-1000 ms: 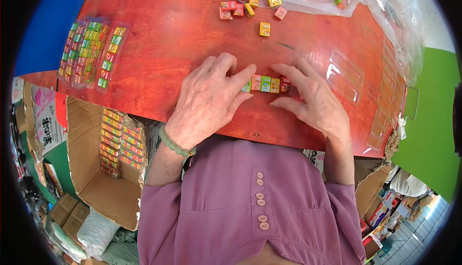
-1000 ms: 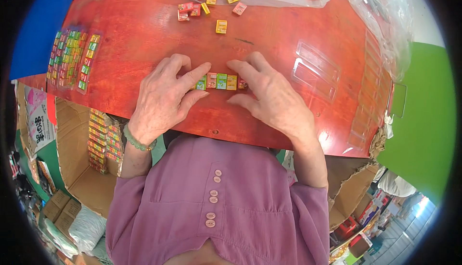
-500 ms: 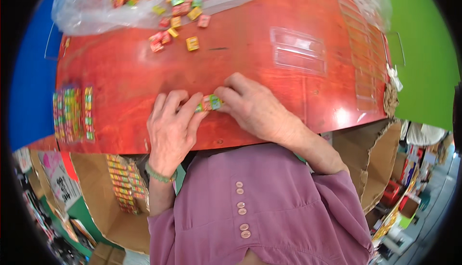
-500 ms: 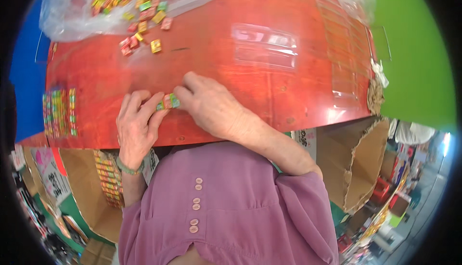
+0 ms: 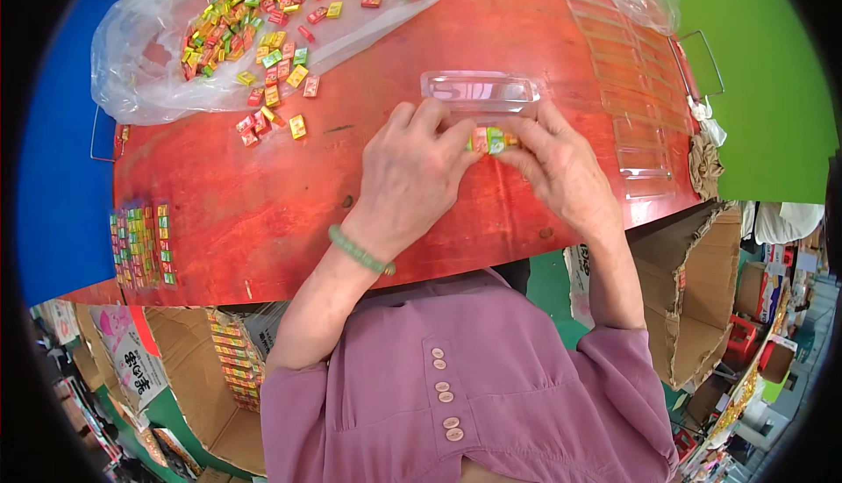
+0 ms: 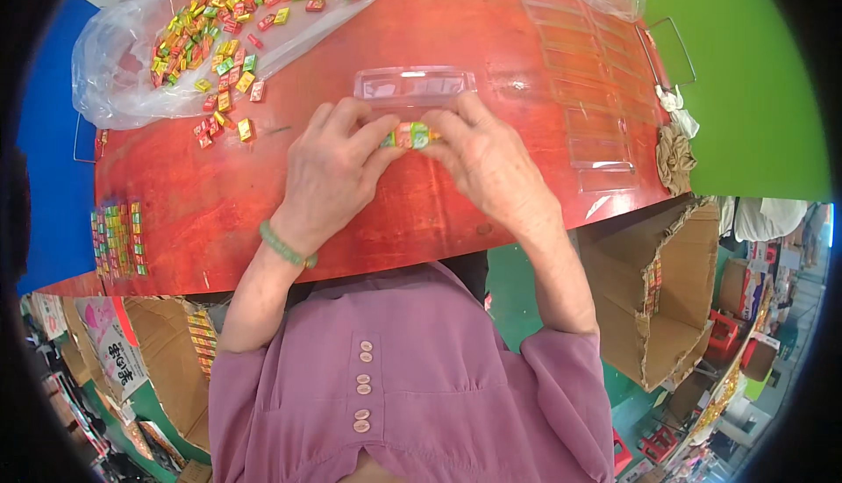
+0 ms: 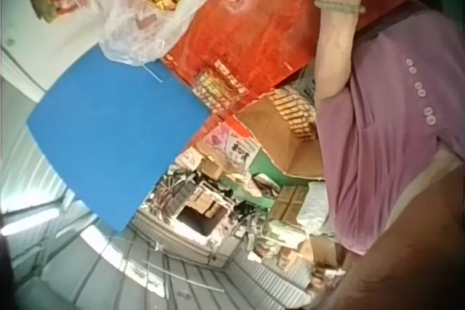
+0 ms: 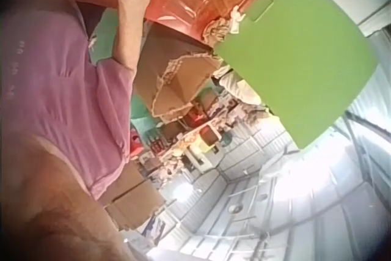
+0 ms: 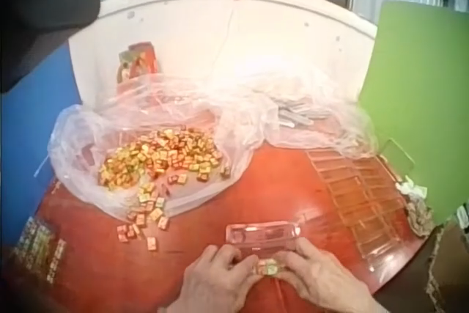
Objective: The person is manually sorting and packing small, colorful wrapped items into clear plastic containers on a red table in a warehouse setting.
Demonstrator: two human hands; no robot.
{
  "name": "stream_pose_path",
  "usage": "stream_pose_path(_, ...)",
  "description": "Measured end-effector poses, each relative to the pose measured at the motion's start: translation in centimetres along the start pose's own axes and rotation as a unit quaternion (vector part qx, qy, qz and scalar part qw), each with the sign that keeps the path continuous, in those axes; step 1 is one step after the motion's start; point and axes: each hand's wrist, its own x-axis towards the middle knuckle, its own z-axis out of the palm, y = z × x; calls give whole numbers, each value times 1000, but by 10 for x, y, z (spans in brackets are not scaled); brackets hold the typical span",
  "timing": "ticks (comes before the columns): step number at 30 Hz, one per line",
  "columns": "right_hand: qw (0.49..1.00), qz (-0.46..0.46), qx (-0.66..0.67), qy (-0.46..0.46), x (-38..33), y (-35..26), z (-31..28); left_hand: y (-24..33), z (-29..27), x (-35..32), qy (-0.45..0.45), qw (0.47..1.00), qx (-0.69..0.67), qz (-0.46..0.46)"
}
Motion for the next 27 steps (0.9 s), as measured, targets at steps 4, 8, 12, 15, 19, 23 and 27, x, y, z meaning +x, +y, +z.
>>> stream_pose_path(4,1000,-18,-12,13,12,25,-2,-7,23,16,4,1000,-1,-2)
stream_pose_path(8,999,30,-18,-16,15,32,-2,-10,35,20,-10,1000,-1,-9)
stream_pose_path(12,1000,16,4,0,10,39,-1,-11,35,20,-34,999,-18,-7)
stream_pose_path(15,1000,10,5,-13,10,40,-2,-10,27,19,-58,998,-19,-16)
stream_pose_path(19,1000,23,8,-18,8,38,-1,-13,21,14,-63,996,-56,-12)
stream_pose_path(23,1000,-2,-23,3,2,41,0,-14,9,8,-69,994,-73,-41)
stream_pose_path(27,992,-31,-122,25,-10,37,-1,-15,-2,-3,-72,996,-21,-45)
